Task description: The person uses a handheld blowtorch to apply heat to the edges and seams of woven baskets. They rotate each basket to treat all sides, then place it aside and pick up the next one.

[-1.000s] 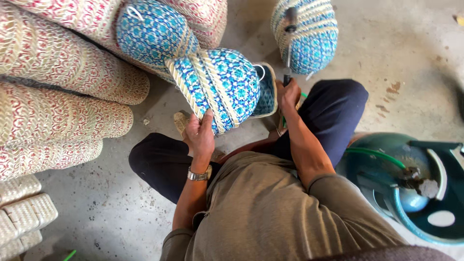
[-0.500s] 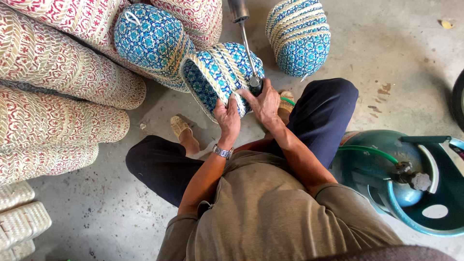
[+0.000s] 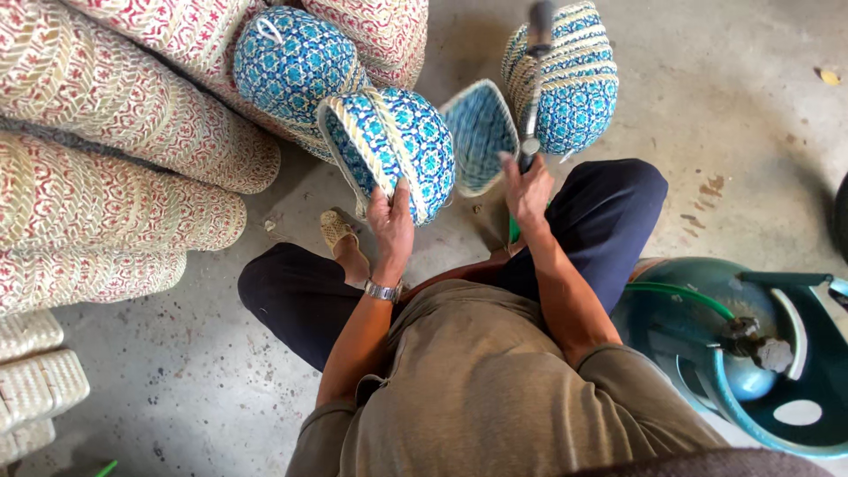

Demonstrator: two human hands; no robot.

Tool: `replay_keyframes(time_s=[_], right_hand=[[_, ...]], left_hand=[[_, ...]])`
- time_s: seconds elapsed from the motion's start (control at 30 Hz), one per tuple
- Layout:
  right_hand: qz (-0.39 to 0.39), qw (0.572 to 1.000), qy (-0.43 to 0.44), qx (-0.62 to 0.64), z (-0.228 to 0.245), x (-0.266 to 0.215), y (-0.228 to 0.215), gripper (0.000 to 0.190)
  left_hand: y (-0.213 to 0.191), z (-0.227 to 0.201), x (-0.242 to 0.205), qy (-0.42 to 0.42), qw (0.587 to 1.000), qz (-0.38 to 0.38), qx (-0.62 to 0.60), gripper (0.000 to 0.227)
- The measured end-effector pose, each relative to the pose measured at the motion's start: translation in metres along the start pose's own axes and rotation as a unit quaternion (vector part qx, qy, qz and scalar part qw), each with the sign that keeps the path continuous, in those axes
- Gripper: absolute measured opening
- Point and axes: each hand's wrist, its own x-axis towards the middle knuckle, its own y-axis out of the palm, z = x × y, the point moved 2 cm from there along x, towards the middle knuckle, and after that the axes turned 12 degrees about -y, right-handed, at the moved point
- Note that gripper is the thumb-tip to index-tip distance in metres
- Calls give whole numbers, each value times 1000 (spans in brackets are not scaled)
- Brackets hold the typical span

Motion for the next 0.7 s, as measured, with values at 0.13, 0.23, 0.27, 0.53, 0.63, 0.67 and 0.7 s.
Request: replay_keyframes(time_s=[0.13,0.23,0.27,0.53,0.63,0.67,0.7], right_hand=[[69,992,4,109,61,-11,-7,58],[93,991,-18,99,105,-10,-14,67],[104,991,-26,79,114,-9,-17,71],[91,993,-57,40,124,-6,-18,79],[70,993,-85,34,118,-6,-15,75],[62,993,-99,33,116,-7,-15,75],[71,993,-93,23,114,-7,-13,76]], left_hand=[[20,17,3,-32,999,-8,-13,34],[40,22,-3,-5,1000,-14,16,38],[46,22,-7,3,1000,-15,24,39],[65,9,-16,23,999,3,-25,38],[70,8,-17,21,998,5,-51,35],[72,9,-18,22,997,5,-68,34],[72,10,-19,14,998,-3,-56,35]])
